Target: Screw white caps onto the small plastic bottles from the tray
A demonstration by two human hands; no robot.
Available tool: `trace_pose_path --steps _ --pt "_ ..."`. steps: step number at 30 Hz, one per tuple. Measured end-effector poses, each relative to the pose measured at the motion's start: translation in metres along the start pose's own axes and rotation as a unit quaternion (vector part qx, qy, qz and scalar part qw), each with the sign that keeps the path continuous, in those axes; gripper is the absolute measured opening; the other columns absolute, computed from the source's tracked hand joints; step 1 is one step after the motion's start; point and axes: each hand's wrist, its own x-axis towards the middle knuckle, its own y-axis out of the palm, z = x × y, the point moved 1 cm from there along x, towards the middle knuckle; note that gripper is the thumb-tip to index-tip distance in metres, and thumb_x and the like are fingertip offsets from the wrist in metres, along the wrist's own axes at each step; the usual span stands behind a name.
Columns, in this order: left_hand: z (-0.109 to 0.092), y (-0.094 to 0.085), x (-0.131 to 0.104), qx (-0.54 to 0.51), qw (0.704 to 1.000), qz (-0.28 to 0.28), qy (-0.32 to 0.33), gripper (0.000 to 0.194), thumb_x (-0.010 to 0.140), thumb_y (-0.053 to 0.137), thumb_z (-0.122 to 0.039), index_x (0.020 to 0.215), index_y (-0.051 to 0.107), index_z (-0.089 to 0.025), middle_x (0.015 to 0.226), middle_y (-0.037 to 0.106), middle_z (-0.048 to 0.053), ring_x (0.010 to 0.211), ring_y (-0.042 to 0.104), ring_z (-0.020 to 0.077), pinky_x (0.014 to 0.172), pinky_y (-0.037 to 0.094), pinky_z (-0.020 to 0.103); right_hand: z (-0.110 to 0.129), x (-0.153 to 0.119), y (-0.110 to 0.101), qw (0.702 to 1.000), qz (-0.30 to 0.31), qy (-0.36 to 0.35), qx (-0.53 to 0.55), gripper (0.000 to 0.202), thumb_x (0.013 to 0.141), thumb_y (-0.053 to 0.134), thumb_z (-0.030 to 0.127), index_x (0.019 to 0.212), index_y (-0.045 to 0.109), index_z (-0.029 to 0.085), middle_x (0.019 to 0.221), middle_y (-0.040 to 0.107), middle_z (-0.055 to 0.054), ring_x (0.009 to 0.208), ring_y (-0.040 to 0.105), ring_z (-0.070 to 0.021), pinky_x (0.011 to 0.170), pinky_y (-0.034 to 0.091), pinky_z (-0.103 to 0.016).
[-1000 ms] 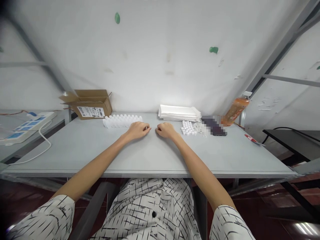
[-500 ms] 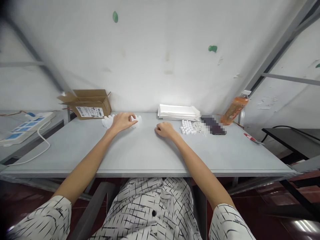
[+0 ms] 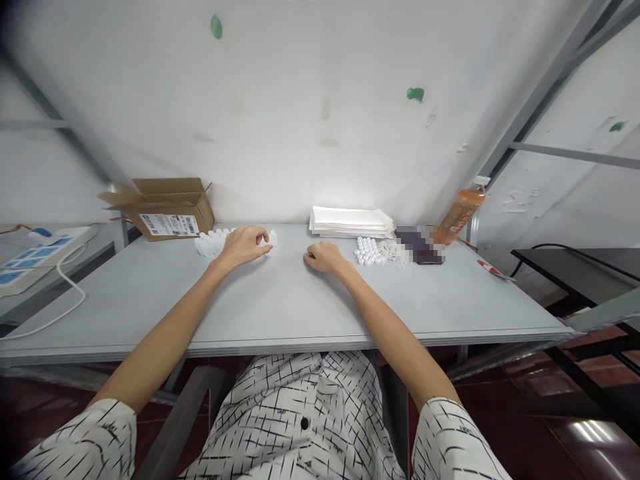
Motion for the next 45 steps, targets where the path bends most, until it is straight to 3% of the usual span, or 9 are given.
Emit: trace_pose_path --steps 7,14,22,25,28,33,38,41,45 --pt "-0.011 -0.006 -0.006 -0.063 0.997 -0.016 0.035 0.015 0.075 0.066 -0.034 0.082 0.069 -0.021 0.100 0.073 0.003 0.084 0.064 0.0213 0.066 0.038 0.030 -0.002 0.001 0.001 1.000 0.006 0.000 0.007 0.032 0.097 0.047 0.036 0.091 0.074 0.019 0.095 0.075 -0.009 0.084 0.064 -0.0202 0.061 0.027 -0.029" --pt "-0.025 0.008 -0.009 -0.176 0.983 0.036 0.048 0.015 0.073 0.068 -0.035 0.077 0.066 -0.021 0.057 0.063 -0.003 0.065 0.064 0.0188 0.066 0.040 0.029 -0.001 -0.003 -0.007 1.000 0.016 0.001 0.012 0.032 0.097 0.048 0.036 0.092 0.074 0.018 0.094 0.075 -0.009 0.084 0.064 -0.0198 0.061 0.027 -0.029" --pt "-0.035 0.023 -0.013 -0.335 0.936 0.079 0.077 0.017 0.073 0.066 -0.031 0.078 0.054 -0.020 0.057 0.063 -0.004 0.054 0.065 0.0149 0.055 0.044 0.024 -0.004 -0.004 -0.014 0.999 -0.002 -0.009 0.037 0.030 0.095 0.052 0.034 0.081 0.072 0.017 0.082 0.073 -0.008 0.074 0.060 -0.0172 0.059 0.026 -0.028" --pt "-0.034 0.027 -0.013 -0.385 0.915 0.101 0.065 0.022 0.071 0.067 -0.032 0.079 0.050 -0.020 0.070 0.064 -0.002 0.055 0.064 0.0137 0.048 0.043 0.022 -0.025 -0.006 -0.029 0.995 -0.079 -0.006 0.066 0.030 0.094 0.052 0.032 0.075 0.070 0.017 0.077 0.072 -0.007 0.070 0.059 -0.0167 0.060 0.028 -0.028" --pt "-0.032 0.033 -0.012 -0.413 0.902 0.111 0.063 0.027 0.069 0.069 -0.032 0.081 0.049 -0.020 0.083 0.066 0.000 0.058 0.066 0.0134 0.047 0.044 0.022 -0.064 -0.014 -0.047 0.977 -0.179 0.037 0.107 0.027 0.091 0.054 0.034 0.078 0.071 0.017 0.082 0.074 -0.007 0.076 0.062 -0.0188 0.065 0.035 -0.027" --pt "-0.032 0.039 -0.012 -0.396 0.906 0.139 0.060 0.027 0.069 0.071 -0.035 0.082 0.054 -0.019 0.068 0.063 -0.002 0.060 0.065 0.0154 0.055 0.046 0.025 -0.143 -0.044 -0.057 0.928 -0.292 0.211 0.096 0.022 0.088 0.057 0.033 0.086 0.075 0.020 0.092 0.076 -0.010 0.084 0.066 -0.0238 0.074 0.043 -0.031" --pt "-0.034 0.047 -0.010 -0.352 0.926 0.110 0.080 0.029 0.070 0.071 -0.042 0.086 0.064 -0.018 0.072 0.066 0.000 0.070 0.064 0.0171 0.068 0.048 0.029 -0.186 -0.068 -0.038 0.919 -0.255 0.289 0.085 0.018 0.080 0.066 0.032 0.087 0.079 0.022 0.088 0.076 -0.009 0.087 0.067 -0.0277 0.072 0.046 -0.033" --pt "-0.037 0.051 -0.011 -0.313 0.940 0.094 0.093 0.029 0.072 0.070 -0.044 0.086 0.068 -0.018 0.081 0.068 0.002 0.075 0.062 0.0169 0.073 0.047 0.030 -0.191 -0.070 -0.031 0.920 -0.234 0.300 0.092 0.021 0.078 0.068 0.033 0.088 0.081 0.021 0.084 0.076 -0.009 0.084 0.068 -0.0268 0.070 0.046 -0.033" --pt "-0.039 0.052 -0.013 -0.285 0.947 0.117 0.092 0.030 0.074 0.067 -0.046 0.087 0.071 -0.019 0.086 0.071 0.003 0.075 0.061 0.0174 0.072 0.047 0.030 -0.186 -0.067 -0.029 0.927 -0.158 0.324 0.098 0.020 0.072 0.074 0.035 0.083 0.082 0.021 0.078 0.074 -0.007 0.079 0.066 -0.0247 0.069 0.046 -0.033"
